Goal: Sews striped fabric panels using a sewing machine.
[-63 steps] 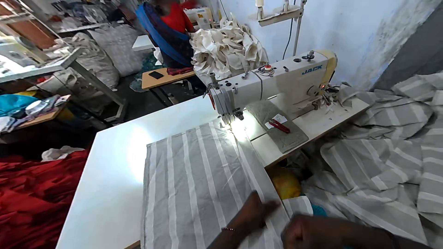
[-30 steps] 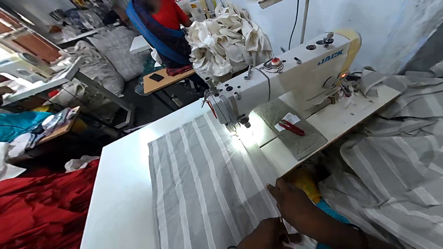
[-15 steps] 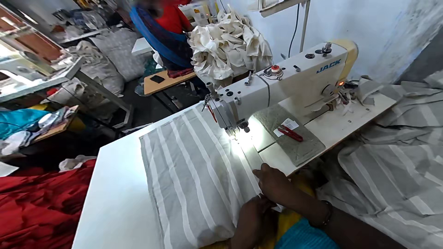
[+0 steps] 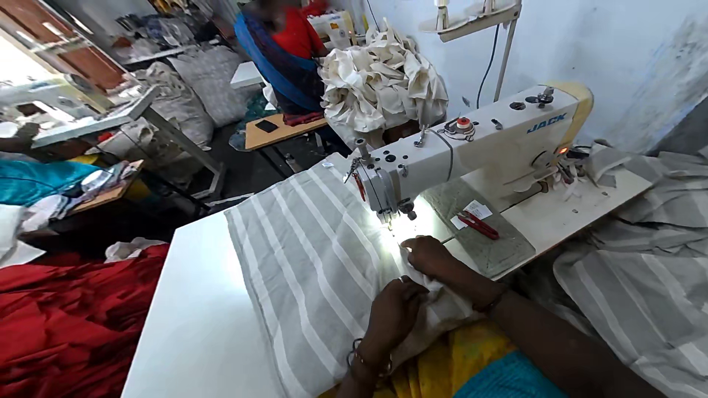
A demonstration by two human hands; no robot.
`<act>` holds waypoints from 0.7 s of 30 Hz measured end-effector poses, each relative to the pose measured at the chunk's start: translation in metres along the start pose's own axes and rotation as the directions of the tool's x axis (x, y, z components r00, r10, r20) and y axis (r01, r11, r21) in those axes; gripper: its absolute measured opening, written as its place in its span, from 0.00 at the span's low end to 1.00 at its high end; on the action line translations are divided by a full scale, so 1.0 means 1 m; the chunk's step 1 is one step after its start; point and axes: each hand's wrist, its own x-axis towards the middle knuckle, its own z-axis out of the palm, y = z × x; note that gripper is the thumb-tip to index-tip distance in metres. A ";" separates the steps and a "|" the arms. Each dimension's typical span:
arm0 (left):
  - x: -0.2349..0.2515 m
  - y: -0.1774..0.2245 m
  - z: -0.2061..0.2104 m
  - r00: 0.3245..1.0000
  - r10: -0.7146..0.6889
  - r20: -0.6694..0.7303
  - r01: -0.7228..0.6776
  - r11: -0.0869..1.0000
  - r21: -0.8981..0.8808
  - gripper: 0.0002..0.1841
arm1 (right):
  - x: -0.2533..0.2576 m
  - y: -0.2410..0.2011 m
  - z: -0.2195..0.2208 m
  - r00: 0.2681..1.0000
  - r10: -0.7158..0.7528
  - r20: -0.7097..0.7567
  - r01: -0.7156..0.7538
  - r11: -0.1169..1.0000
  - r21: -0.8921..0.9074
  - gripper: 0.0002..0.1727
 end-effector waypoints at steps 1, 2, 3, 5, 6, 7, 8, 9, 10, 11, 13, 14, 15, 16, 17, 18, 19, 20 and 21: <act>-0.018 0.000 0.010 0.980 0.033 -0.197 -0.028 0.999 0.028 0.18 | -0.008 0.010 -0.004 1.000 -0.029 -0.002 0.029 0.997 0.075 0.20; -0.039 0.000 0.019 0.920 0.022 -0.392 0.001 0.998 0.058 0.23 | -0.024 0.022 -0.007 0.999 -0.036 0.004 0.035 0.986 0.166 0.23; -0.060 -0.005 0.025 0.838 -0.031 -0.544 0.083 0.994 0.070 0.31 | -0.048 0.036 -0.010 0.999 -0.020 0.037 0.011 0.973 0.231 0.26; -0.094 -0.037 0.024 0.734 -0.186 -0.653 0.322 0.942 0.093 0.42 | -0.105 0.064 -0.011 0.981 0.060 0.184 -0.113 0.948 0.297 0.26; -0.107 -0.061 0.019 0.723 -0.227 -0.653 0.412 0.900 0.143 0.46 | -0.135 0.075 -0.009 0.958 0.108 0.265 -0.196 0.923 0.330 0.26; -0.113 -0.087 0.010 0.731 -0.219 -0.646 0.462 0.856 0.233 0.49 | -0.162 0.083 -0.005 0.935 0.157 0.317 -0.276 0.884 0.378 0.25; -0.112 -0.109 -0.004 0.760 -0.205 -0.617 0.467 0.832 0.299 0.49 | -0.187 0.087 0.000 0.920 0.200 0.338 -0.343 0.829 0.442 0.24; -0.108 -0.128 -0.021 0.797 -0.187 -0.575 0.439 0.833 0.337 0.49 | -0.208 0.086 0.006 0.913 0.242 0.329 -0.390 0.752 0.532 0.22; -0.100 -0.140 -0.039 0.834 -0.199 -0.515 0.413 0.844 0.343 0.47 | -0.224 0.079 0.012 0.917 0.278 0.287 -0.399 0.668 0.628 0.18; -0.093 -0.142 -0.058 0.864 -0.261 -0.430 0.412 0.858 0.307 0.43 | -0.238 0.070 0.017 0.929 0.309 0.204 -0.358 0.611 0.706 0.14; -0.072 -0.108 -0.088 0.877 -0.395 -0.273 0.447 0.879 0.165 0.30 | -0.255 0.050 0.026 0.942 0.330 -0.066 -0.157 0.603 0.782 0.10; -0.065 -0.075 -0.092 0.897 -0.380 -0.225 0.408 0.909 0.088 0.26 | -0.259 0.044 0.030 0.929 0.303 -0.214 -0.019 0.615 0.788 0.08; -0.064 -0.038 -0.087 0.941 -0.278 -0.195 0.284 0.959 0.001 0.23 | -0.262 0.041 0.033 0.905 0.257 -0.340 0.113 0.624 0.773 0.06; -0.068 -0.002 -0.073 0.981 -0.098 -0.170 0.083 0.992 -0.093 0.21 | -0.262 0.041 0.035 0.875 0.202 -0.440 0.222 0.639 0.737 0.04; -0.072 0.031 -0.054 0.987 0.104 -0.126 -0.132 0.963 -0.236 0.22 | -0.262 0.042 0.035 0.848 0.152 -0.507 0.296 0.659 0.692 0.04; -0.077 0.063 -0.034 0.951 0.307 -0.037 -0.292 0.853 -0.432 0.22 | -0.261 0.042 0.034 0.829 0.113 -0.548 0.337 0.681 0.650 0.06; -0.082 0.089 -0.015 0.873 0.481 0.080 -0.337 0.714 -0.614 0.22 | -0.261 0.041 0.031 0.819 0.088 -0.567 0.358 0.693 0.625 0.07; -0.086 0.108 0.006 0.784 0.594 0.180 -0.301 0.618 -0.726 0.22 | -0.261 0.038 0.028 0.815 0.079 -0.574 0.368 0.695 0.618 0.08; -0.090 0.119 0.029 0.739 0.628 0.245 -0.223 0.571 -0.790 0.22 | -0.262 0.033 0.023 0.818 0.083 -0.570 0.368 0.686 0.628 0.08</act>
